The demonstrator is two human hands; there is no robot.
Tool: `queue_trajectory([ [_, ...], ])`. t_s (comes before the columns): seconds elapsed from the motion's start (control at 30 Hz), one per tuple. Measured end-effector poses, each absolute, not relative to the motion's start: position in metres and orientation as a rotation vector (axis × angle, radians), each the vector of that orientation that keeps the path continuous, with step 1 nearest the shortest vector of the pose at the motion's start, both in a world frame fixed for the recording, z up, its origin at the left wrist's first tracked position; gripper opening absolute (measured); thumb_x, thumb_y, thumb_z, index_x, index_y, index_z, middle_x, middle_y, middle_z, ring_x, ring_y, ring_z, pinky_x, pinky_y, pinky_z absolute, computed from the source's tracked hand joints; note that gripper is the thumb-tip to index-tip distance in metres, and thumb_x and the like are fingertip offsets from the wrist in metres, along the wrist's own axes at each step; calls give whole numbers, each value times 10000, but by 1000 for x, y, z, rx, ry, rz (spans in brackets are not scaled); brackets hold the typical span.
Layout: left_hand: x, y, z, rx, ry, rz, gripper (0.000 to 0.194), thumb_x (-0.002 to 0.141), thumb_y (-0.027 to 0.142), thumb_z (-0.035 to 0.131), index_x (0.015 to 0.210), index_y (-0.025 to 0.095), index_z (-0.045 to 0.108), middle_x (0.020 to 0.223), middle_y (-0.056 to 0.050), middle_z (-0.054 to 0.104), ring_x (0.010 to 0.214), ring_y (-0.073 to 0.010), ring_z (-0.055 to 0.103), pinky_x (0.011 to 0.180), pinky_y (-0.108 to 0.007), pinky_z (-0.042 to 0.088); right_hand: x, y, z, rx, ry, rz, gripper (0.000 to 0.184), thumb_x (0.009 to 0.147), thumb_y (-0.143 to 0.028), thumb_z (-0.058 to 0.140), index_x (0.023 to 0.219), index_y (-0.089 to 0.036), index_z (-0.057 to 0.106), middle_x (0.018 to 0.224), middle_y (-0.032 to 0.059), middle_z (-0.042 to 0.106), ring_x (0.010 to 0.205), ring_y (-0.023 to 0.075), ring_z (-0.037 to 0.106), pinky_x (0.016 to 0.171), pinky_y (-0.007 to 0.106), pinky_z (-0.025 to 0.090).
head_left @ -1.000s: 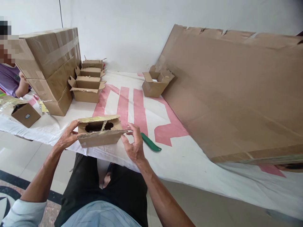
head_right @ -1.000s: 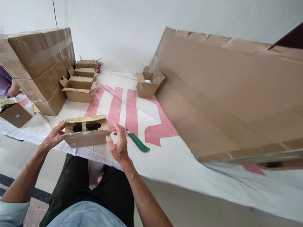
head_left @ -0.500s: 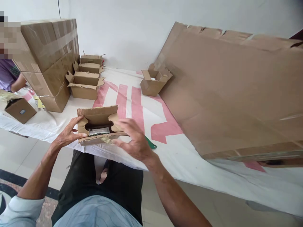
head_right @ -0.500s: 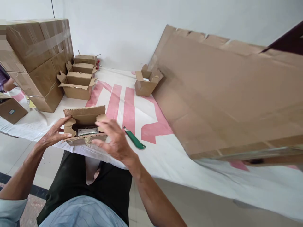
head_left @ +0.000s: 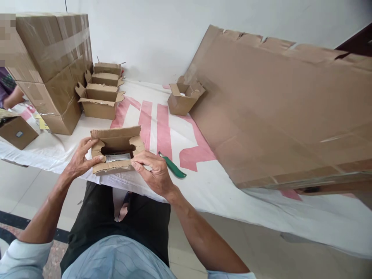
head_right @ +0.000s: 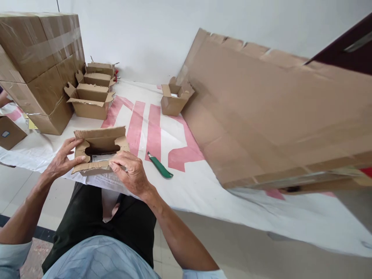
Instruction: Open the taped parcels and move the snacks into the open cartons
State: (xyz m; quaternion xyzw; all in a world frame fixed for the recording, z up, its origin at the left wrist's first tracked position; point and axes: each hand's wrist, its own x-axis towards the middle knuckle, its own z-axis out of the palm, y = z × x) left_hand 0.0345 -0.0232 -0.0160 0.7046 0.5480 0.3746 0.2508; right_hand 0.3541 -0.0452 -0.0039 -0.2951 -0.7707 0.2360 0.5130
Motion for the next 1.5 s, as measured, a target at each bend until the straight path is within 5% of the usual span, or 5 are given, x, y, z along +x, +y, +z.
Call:
queue_trajectory([
  [0.13, 48, -42, 19, 2067, 1367, 1123, 605, 960, 755, 808, 1302, 260, 873, 1517, -151, 750, 1458, -426, 675, 1309, -596, 502, 344, -36, 7, -729, -1828, 637, 238, 1098, -266, 665, 903, -257, 801, 886, 53, 811, 853, 237, 753, 821, 405, 665],
  [0.4, 73, -19, 42, 2134, 1201, 766, 390, 1000, 538, 712, 858, 209, 867, 1247, -130, 856, 1125, -326, 798, 1002, -417, 620, 332, -14, 25, -638, -1775, 654, 169, 1037, -216, 703, 898, -253, 793, 945, 47, 825, 922, 232, 766, 915, 411, 647],
  [0.63, 74, 0, 42, 1894, 1255, 739, 390, 869, 538, 779, 951, 172, 887, 936, -75, 837, 842, -232, 713, 742, -312, 523, 329, 9, 28, -716, -1749, 821, 129, 988, -256, 702, 887, -239, 781, 928, 17, 790, 869, 190, 711, 848, 340, 616],
  [0.9, 78, 2, 40, 1832, 1293, 748, 432, 862, 576, 777, 728, 165, 782, 633, -1, 608, 612, -136, 493, 562, -257, 328, 331, 6, 22, -668, -1751, 731, 135, 995, -246, 694, 874, -257, 754, 941, 27, 804, 899, 210, 736, 903, 384, 634],
  [1.5, 78, 5, 41, 1785, 1371, 790, 424, 824, 579, 782, 735, 165, 803, 639, -8, 633, 601, -139, 516, 540, -249, 356, 354, -11, -1, -676, -1653, 689, 159, 1066, -362, 688, 945, -282, 754, 1040, 60, 854, 1066, 266, 808, 1075, 512, 652],
])
